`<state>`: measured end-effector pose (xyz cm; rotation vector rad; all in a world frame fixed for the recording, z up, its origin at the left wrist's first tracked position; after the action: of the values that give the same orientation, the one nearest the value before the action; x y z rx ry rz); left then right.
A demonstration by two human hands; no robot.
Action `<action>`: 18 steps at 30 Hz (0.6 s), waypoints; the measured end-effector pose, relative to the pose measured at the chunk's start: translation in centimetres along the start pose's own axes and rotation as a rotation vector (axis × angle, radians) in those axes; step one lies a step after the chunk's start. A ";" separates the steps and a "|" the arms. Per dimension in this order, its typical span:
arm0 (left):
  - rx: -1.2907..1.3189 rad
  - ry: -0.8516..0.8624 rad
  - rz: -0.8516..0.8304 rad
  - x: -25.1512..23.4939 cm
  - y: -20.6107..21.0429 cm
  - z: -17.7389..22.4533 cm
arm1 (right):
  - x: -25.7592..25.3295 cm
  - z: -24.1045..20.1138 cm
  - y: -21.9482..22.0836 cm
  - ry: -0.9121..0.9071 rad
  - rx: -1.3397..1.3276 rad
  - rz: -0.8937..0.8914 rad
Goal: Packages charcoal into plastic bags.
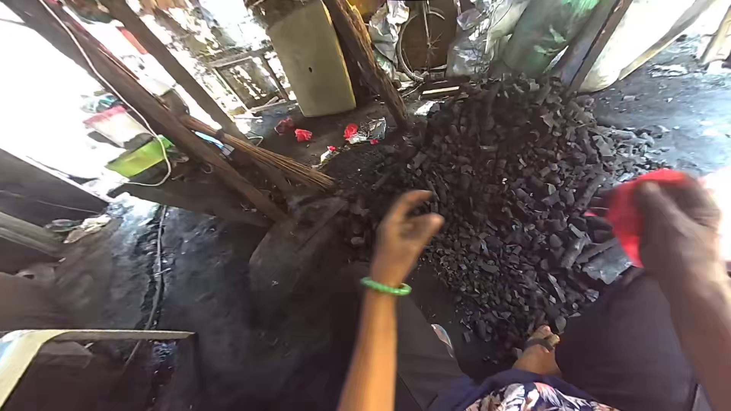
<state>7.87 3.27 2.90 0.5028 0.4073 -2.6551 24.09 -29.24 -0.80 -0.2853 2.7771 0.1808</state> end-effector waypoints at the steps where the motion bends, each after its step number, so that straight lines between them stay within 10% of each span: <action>1: 0.044 -0.039 -0.141 0.4 4.0 -0.6 | 0.2 -0.8 2.9 0.039 -0.032 -0.008; 6: 0.241 -0.274 -0.448 2.6 15.1 -4.7 | 2.4 -1.1 13.0 0.211 -0.208 -0.209; 11: 0.077 -0.181 -0.195 1.9 11.9 -6.3 | 1.7 0.8 15.3 0.224 -0.038 -0.376; 18: 0.024 -0.212 -0.349 0.6 9.6 -8.1 | 2.4 4.4 16.8 0.403 0.342 -0.841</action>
<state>13.82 -2.51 -6.53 0.1632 0.4310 -3.0122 19.65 -12.67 -4.24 -1.4647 2.7042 -0.6053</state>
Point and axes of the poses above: each hand's wrist, its own x-axis away from the middle knuckle, its own y-axis out of the palm, z = x × y, the point moved 9 cm from there along -x, towards the middle knuckle, and after that the axes turned 5 degrees about y, right-handed, at the moved point
